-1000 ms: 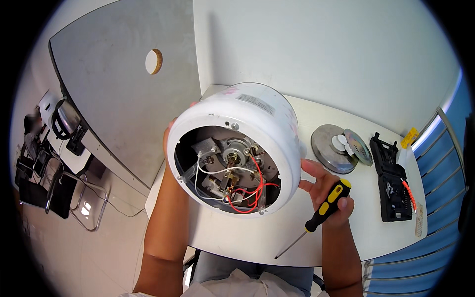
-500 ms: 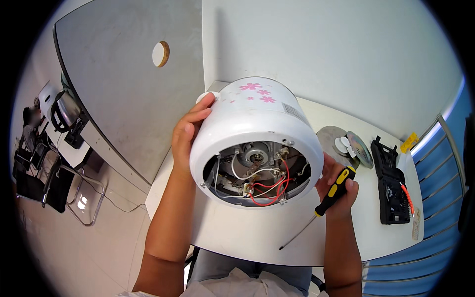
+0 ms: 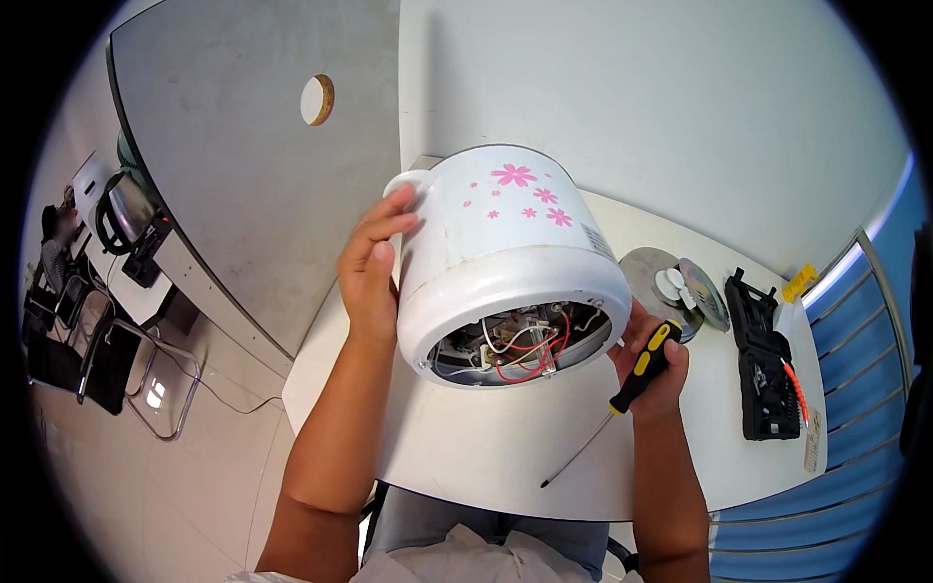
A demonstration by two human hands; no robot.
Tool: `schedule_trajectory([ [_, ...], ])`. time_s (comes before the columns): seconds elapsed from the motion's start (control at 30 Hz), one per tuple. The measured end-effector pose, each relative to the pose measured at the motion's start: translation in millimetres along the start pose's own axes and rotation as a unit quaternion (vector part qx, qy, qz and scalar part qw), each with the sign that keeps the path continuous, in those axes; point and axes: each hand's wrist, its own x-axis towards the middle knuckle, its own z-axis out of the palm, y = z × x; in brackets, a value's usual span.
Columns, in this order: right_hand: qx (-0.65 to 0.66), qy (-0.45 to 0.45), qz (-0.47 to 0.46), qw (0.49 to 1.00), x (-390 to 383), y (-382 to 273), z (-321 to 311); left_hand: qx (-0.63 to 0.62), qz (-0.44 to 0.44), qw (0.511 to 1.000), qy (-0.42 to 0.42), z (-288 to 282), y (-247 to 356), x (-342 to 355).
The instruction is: The person disassembles a white cylindrical appliance on a table, removes a metal disc, and uses a screwdriver to adjust internal components. The person then reassembles the appliance by placing the disc back and closing the casing.
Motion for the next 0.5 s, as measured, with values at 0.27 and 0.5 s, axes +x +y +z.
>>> schedule_trajectory([
  [0.27,0.005,-0.016,-0.002,1.000,0,1,6,-0.003,-0.119,0.985,0.127,9,-13,-2],
  [0.5,0.062,0.013,0.025,0.998,-2,10,-3,-0.144,-0.213,0.966,-0.027,-9,-65,-21],
])
